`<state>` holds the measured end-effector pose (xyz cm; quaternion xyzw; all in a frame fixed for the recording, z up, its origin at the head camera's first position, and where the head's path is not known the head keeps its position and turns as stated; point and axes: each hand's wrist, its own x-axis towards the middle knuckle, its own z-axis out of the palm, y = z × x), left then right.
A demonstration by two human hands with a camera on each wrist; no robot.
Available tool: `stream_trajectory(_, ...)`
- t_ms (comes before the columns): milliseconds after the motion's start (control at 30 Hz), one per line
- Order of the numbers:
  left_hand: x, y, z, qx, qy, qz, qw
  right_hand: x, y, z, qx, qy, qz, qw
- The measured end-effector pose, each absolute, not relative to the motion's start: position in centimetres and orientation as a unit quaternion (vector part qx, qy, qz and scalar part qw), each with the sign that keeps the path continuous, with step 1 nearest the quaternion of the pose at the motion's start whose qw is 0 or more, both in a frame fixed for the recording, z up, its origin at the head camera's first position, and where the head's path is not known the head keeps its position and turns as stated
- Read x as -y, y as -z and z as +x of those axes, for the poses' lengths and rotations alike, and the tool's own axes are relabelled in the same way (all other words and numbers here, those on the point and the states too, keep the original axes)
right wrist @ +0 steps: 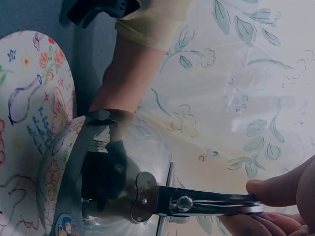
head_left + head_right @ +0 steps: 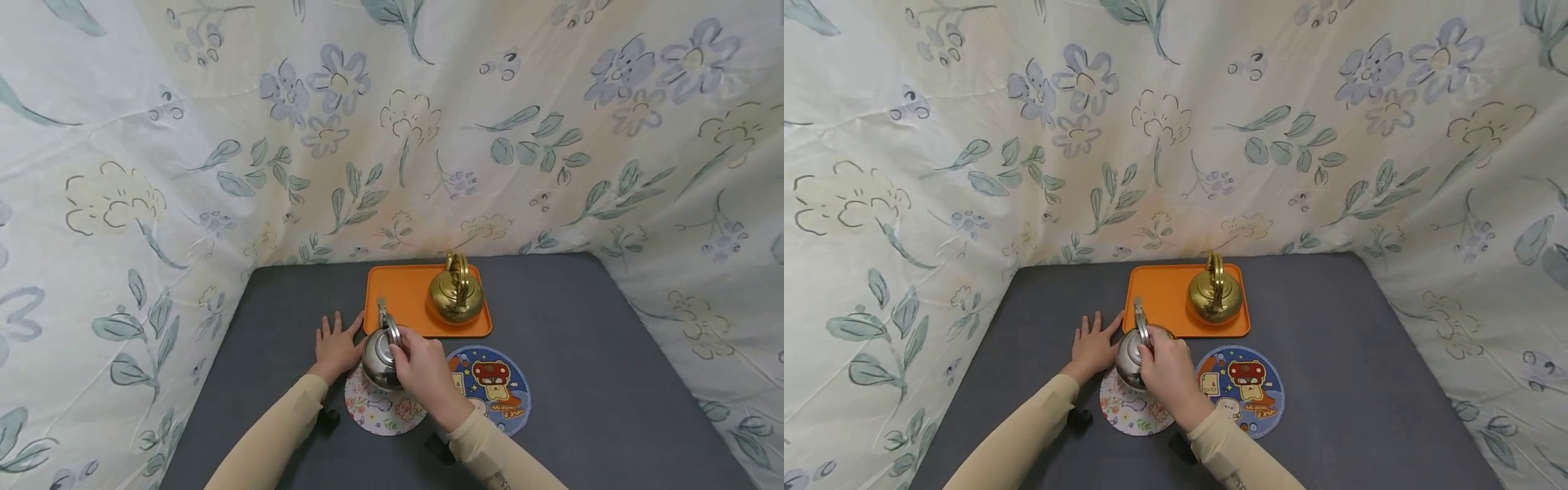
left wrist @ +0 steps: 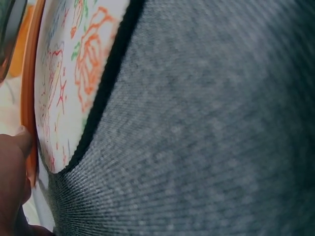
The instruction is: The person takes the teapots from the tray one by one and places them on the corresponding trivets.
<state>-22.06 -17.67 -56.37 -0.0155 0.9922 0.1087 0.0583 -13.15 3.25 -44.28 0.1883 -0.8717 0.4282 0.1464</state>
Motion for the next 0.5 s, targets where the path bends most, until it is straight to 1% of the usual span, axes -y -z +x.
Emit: stream_trajectory(500,17.8,56.8,-22.2,-0.992,-0.114,-0.008,0.06,-2.9,45.6,-12.1,0.873,-0.427,0.191,0.138)
